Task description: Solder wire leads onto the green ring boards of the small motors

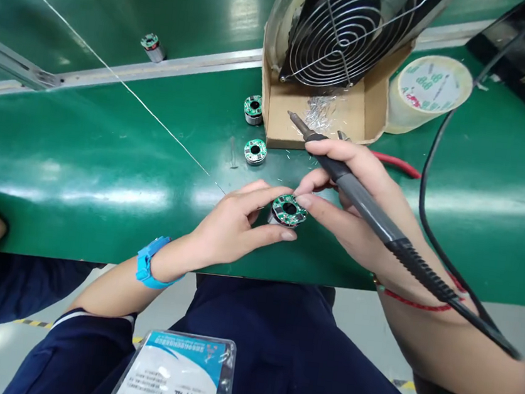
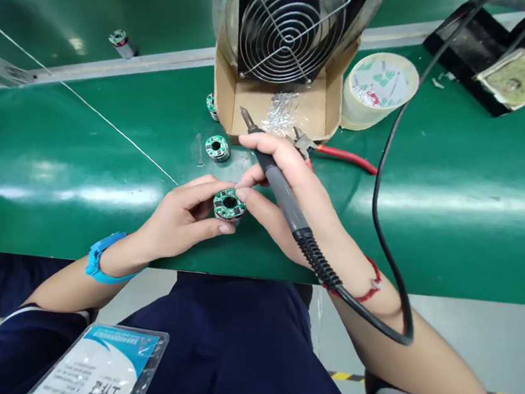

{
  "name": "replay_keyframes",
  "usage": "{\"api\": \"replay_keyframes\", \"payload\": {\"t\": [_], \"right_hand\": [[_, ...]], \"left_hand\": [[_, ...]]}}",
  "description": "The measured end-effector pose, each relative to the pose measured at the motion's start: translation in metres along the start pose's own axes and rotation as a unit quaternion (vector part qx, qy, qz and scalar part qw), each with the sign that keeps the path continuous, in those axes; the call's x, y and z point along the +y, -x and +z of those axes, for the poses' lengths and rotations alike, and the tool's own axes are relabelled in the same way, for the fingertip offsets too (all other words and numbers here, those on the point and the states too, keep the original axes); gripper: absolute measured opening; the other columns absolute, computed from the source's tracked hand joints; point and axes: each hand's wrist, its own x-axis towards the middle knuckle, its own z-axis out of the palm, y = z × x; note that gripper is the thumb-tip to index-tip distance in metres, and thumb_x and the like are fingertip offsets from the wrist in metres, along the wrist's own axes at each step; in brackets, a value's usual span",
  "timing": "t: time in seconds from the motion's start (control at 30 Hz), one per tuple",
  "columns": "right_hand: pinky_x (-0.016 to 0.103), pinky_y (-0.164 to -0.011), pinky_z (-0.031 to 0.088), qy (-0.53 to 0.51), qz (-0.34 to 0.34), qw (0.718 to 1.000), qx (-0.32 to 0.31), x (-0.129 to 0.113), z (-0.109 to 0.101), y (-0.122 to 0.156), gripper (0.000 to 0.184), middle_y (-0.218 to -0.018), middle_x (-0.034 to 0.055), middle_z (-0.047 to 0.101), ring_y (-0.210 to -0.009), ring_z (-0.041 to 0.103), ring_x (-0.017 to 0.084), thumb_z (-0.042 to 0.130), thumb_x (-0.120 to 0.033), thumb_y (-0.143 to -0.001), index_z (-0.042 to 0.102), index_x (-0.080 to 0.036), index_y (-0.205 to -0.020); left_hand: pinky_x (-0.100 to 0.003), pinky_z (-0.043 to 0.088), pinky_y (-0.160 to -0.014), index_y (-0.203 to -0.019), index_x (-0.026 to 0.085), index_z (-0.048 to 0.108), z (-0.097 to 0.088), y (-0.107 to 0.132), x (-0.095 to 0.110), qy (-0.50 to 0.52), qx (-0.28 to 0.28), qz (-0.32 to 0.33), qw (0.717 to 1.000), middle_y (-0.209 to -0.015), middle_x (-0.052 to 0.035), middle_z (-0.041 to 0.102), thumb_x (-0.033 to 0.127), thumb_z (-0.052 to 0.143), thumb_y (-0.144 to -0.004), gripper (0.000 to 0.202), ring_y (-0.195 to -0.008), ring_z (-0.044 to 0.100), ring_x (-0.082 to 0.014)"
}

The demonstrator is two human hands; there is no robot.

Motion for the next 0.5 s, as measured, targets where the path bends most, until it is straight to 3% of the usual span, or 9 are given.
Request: {"api": "replay_keyframes", "payload": {"t": [0.2,0.5], "right_hand": [[0.03,-0.07,0.056,0.013,0.023,1.0,-0.007,-0.0043,0.0012,0.0018,0.047,-0.081,-0.0044,0.068,-0.077,0.067,0.013,0.072,-0.026,-0.083,0.06,-0.026,-0.128],[0.027,-0.074,0.058,0.075,-0.042,0.996,0.005,-0.0084,0.0051,0.0056,0.043,-0.084,-0.0046,0.068,-0.079,0.067,0.011,0.066,-0.016,-0.085,0.057,-0.025,-0.126]], "left_hand": [[-0.02,0.031,-0.051,-0.123,0.014,0.069,0.0027,0.0017,-0.0019,-0.015,0.002,0.034,0.999,-0.079,0.0031,0.049,0.047,0.074,-0.089,0.048,-0.061,0.04,-0.0064],[-0.019,0.033,-0.052,-0.123,0.013,0.069,0.005,0.0045,-0.0075,-0.016,0.013,0.049,0.999,-0.077,0.0026,0.051,0.05,0.073,-0.089,0.051,-0.062,0.043,-0.0068]]}}
